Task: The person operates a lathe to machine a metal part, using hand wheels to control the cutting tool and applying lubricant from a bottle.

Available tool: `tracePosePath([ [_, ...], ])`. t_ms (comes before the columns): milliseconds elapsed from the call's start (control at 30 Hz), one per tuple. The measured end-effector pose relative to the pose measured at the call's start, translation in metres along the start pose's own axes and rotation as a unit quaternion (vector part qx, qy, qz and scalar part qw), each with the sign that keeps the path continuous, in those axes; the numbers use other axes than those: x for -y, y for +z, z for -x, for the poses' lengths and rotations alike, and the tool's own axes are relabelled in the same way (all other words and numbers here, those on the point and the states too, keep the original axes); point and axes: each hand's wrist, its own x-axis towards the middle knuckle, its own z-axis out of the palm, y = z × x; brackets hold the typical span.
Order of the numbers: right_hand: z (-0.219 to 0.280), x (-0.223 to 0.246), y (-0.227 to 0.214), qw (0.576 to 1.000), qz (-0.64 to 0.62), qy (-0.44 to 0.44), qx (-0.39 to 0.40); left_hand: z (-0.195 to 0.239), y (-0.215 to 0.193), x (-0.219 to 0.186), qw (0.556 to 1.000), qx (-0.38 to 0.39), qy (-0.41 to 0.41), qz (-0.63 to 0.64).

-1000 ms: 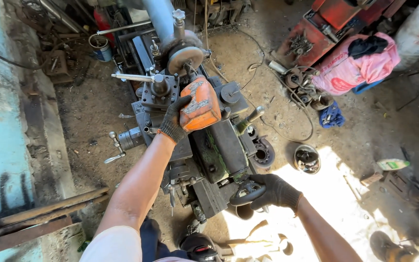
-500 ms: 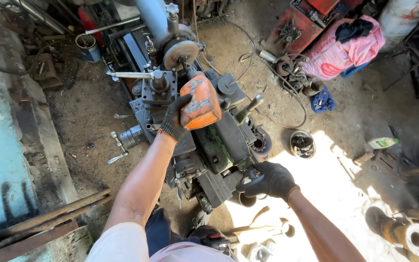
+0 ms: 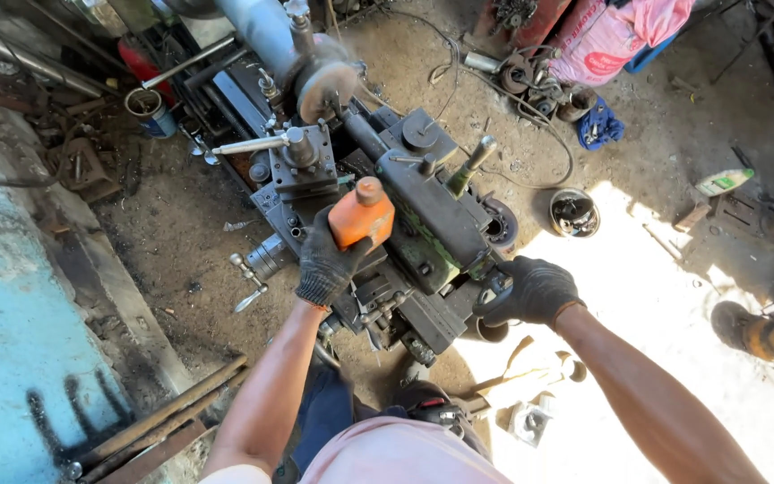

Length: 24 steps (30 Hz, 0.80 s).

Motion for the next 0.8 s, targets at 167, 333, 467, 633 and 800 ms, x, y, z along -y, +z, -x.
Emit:
tracePosePath([
  [167,-0.01,-0.005,0.012,0.999,0.006,-0.028,-0.027,0.016,0.006,0.01,0.994,-0.049,0.05,0.089],
  [333,0.021,-0.003,-0.022,0.997,-0.026,-0.065,-0.011,0.047,-0.025,-0.063,0.984,-0.066,-0.03,0.161],
  [467,-0.028,-0.05,0.002,0.982,-0.096,-0.165,0.009,0.079,0.031,-0.002,0.961,-0.251,0.102,-0.048],
  [633,-0.124,-0.107,0.051,0.872,-0.354,-0.286,0.181,0.131,0.093,-0.118,0.942,0.26,-0.015,-0.211],
  [800,-0.113,-0.085,0.02,0.795,-0.439,-0.304,0.287,0.104,0.154,-0.13,0.884,0.4,-0.012,-0.243],
])
